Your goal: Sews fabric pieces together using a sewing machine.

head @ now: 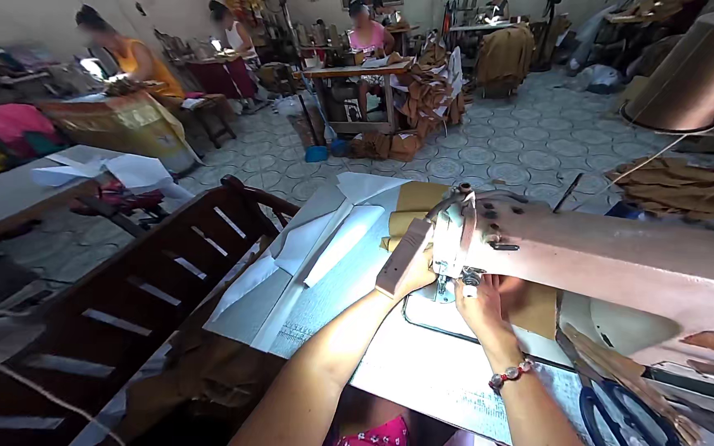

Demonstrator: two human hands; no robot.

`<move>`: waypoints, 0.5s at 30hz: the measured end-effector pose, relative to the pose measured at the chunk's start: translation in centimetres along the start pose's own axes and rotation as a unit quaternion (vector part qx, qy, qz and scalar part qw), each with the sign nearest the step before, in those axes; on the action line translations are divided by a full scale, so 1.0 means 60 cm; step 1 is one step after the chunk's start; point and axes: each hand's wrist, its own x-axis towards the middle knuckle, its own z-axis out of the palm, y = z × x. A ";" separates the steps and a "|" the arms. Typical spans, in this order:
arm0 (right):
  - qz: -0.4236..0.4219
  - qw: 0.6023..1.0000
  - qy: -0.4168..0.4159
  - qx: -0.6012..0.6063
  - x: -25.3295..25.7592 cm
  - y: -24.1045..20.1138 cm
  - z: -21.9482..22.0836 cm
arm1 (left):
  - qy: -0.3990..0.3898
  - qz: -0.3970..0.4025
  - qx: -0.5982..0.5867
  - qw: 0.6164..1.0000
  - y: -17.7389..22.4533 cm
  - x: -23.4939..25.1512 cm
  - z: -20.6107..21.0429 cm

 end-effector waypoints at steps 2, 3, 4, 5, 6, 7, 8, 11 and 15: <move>-0.006 1.000 0.006 -0.002 -0.001 -0.002 -0.001 | -0.019 -0.028 -0.016 0.999 0.014 -0.003 -0.010; -0.004 1.000 0.000 -0.004 -0.001 -0.005 -0.005 | -0.024 -0.038 -0.018 0.999 0.019 -0.004 -0.014; -0.001 1.000 -0.006 -0.003 -0.003 -0.007 -0.008 | -0.035 -0.050 -0.016 0.998 0.023 -0.004 -0.017; -0.001 1.000 -0.001 -0.001 -0.008 -0.006 -0.006 | -0.043 -0.061 -0.016 0.997 0.026 -0.009 -0.015; 0.003 1.000 0.000 0.004 -0.016 -0.005 -0.002 | -0.049 -0.073 -0.017 0.996 0.028 -0.019 -0.009; 0.005 1.000 0.006 0.008 -0.016 -0.005 -0.001 | -0.043 -0.074 -0.019 0.996 0.026 -0.024 -0.006; 0.007 1.000 0.014 0.012 -0.008 -0.009 -0.005 | -0.014 -0.051 -0.019 0.998 0.025 -0.019 -0.012; 0.021 1.000 -0.003 0.016 -0.005 -0.017 -0.015 | 0.005 -0.031 -0.028 0.999 0.034 -0.017 -0.028; -0.040 0.995 0.063 0.068 -0.024 -0.010 -0.022 | -0.054 -0.069 -0.017 0.996 0.034 -0.013 -0.026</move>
